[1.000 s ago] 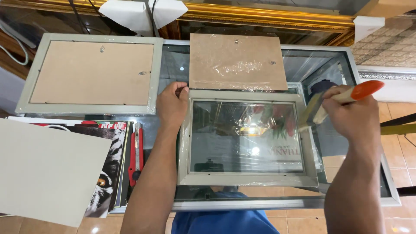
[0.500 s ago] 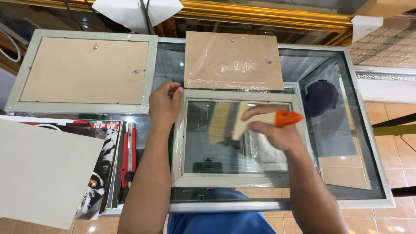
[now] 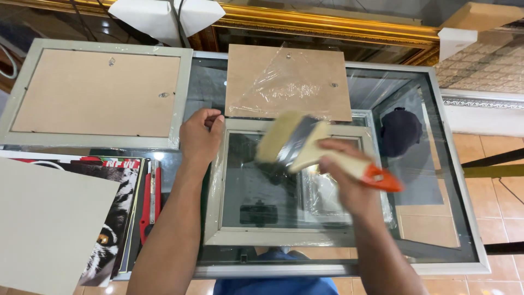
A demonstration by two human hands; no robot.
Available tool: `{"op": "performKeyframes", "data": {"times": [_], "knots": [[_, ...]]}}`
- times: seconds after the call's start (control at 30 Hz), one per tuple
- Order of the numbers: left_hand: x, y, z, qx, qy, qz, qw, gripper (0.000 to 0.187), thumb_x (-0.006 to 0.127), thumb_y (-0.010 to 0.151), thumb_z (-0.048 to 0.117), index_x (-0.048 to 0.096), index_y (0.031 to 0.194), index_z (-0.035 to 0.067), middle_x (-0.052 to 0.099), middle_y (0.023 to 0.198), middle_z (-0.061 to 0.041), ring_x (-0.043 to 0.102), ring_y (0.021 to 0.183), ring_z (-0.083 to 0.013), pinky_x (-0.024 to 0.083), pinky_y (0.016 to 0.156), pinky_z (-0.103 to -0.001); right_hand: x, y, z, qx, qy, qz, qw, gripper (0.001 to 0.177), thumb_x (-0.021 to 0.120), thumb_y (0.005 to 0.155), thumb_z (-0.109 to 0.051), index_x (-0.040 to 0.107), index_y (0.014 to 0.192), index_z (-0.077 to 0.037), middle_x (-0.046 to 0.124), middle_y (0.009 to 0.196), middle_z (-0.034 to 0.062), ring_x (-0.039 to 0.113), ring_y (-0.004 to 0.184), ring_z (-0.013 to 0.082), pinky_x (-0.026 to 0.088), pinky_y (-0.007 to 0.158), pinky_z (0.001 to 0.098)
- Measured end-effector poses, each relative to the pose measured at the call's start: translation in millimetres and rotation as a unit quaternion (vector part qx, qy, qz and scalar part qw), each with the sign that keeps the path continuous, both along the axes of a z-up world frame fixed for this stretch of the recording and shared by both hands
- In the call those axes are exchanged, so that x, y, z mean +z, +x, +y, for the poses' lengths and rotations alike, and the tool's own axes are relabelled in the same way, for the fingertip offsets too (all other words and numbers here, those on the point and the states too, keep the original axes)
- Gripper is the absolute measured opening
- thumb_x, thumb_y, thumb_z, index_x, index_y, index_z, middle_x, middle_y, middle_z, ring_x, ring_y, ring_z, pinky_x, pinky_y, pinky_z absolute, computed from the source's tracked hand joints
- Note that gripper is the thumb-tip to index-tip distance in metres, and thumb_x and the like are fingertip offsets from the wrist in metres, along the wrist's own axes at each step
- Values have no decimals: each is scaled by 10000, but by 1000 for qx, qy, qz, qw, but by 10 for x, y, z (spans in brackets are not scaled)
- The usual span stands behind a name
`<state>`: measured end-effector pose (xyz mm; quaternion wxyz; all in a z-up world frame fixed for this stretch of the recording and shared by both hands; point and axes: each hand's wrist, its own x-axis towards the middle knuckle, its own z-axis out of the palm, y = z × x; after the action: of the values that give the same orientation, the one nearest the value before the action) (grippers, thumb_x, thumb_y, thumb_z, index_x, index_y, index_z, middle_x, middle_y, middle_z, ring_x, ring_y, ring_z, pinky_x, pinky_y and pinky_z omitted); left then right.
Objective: Dusting and cleaning a picture frame using a wide brush on a glass workbench.
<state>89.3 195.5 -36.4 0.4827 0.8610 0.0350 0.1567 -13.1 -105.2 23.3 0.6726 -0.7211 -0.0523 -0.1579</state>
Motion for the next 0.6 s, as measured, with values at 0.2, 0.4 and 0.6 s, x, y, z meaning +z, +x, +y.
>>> {"op": "performKeyframes", "data": {"times": [0.2,0.4,0.6], "knots": [[-52,-11,8,-13,31,-11,999,154,699,920,118,740,1050,45,746,858,-59,664,701,-172,541,658,-311,-5,-105,393,228,-94,171,954,213,703,877,-73,760,1076,-21,775,1060,79,696,840,164,580,738,283],[-6,22,-5,-6,34,1,999,136,702,918,110,738,1032,47,735,834,-51,647,674,-174,538,648,-306,82,1,-990,26,-115,234,965,171,636,861,91,782,934,40,743,868,150,609,707,220,504,648,313],[593,-350,-200,-14,-51,-107,993,183,717,921,64,685,1096,25,700,1013,-56,648,869,-152,532,750,-278,221,-132,-838,-191,-251,38,948,124,607,1016,72,723,1055,51,712,962,170,623,727,228,538,652,302]]}}
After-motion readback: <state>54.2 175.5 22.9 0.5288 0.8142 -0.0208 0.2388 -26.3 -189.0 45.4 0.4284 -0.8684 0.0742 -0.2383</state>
